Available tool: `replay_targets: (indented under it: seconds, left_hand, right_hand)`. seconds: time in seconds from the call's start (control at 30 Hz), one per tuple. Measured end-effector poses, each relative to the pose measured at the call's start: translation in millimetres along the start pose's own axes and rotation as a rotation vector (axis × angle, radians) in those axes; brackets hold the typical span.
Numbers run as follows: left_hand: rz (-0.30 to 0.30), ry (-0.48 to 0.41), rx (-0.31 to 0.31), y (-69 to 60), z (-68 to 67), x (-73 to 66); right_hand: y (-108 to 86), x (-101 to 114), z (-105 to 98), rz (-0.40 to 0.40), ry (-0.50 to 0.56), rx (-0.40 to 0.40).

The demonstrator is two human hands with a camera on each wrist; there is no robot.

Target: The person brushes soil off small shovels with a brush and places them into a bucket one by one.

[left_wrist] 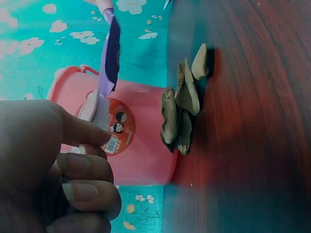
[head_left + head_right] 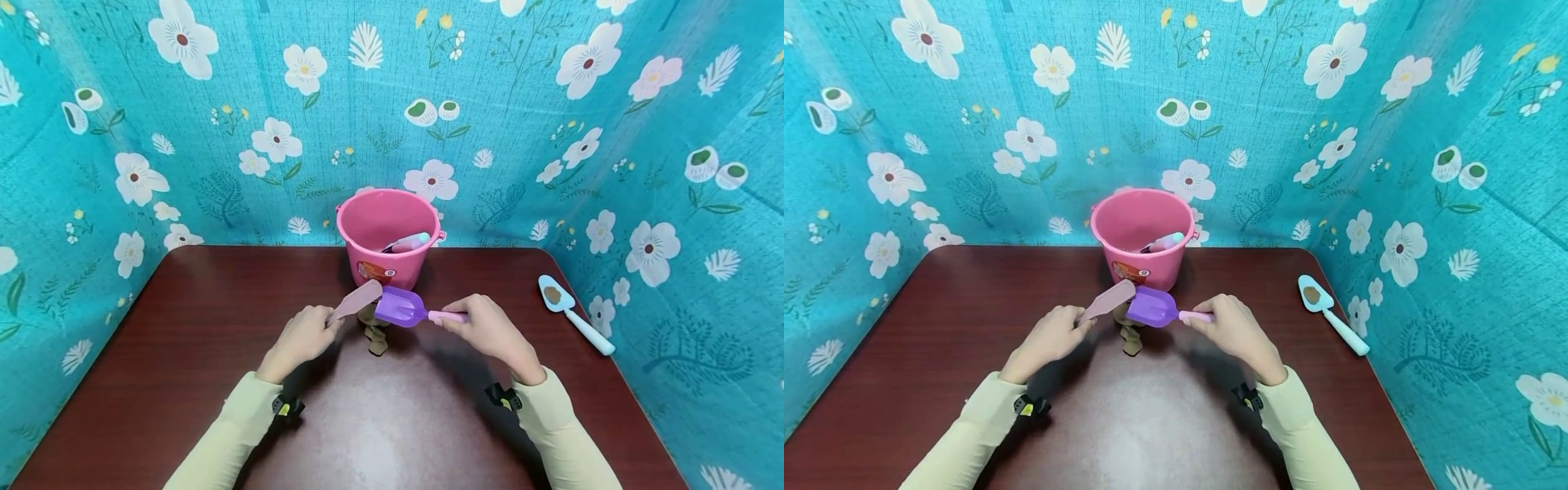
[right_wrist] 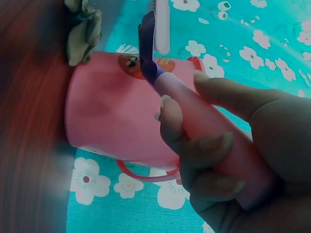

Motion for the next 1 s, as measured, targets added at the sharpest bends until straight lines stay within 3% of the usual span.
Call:
replay_targets:
  seconds: [0.27,0.6,1.0]
  left_hand:
    - [0.013,-0.182,-0.004,-6.4,-12.5,-2.6]
    - [0.128,-0.325,-0.002,-2.8,-25.7,-26.9]
    - [0.217,-0.403,0.056,1.0,-14.9,-60.0]
  right_hand:
    - [-5.3,-3.2,-2.7,-0.038,-0.145,-0.043]
    - [-4.7,-0.2,2.7,-0.108,-0.296,-0.07]
    - [-0.6,2.3,12.9,-0.078,-0.221,-0.04]
Point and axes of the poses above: each hand's wrist, its own y-axis towards the middle knuckle, its own z-axis out of the palm, x = y × z, the point moved 10 cm from there along y, towards the middle knuckle, and after that the axes turned 15 degrees about y, right-handed, at the moved point
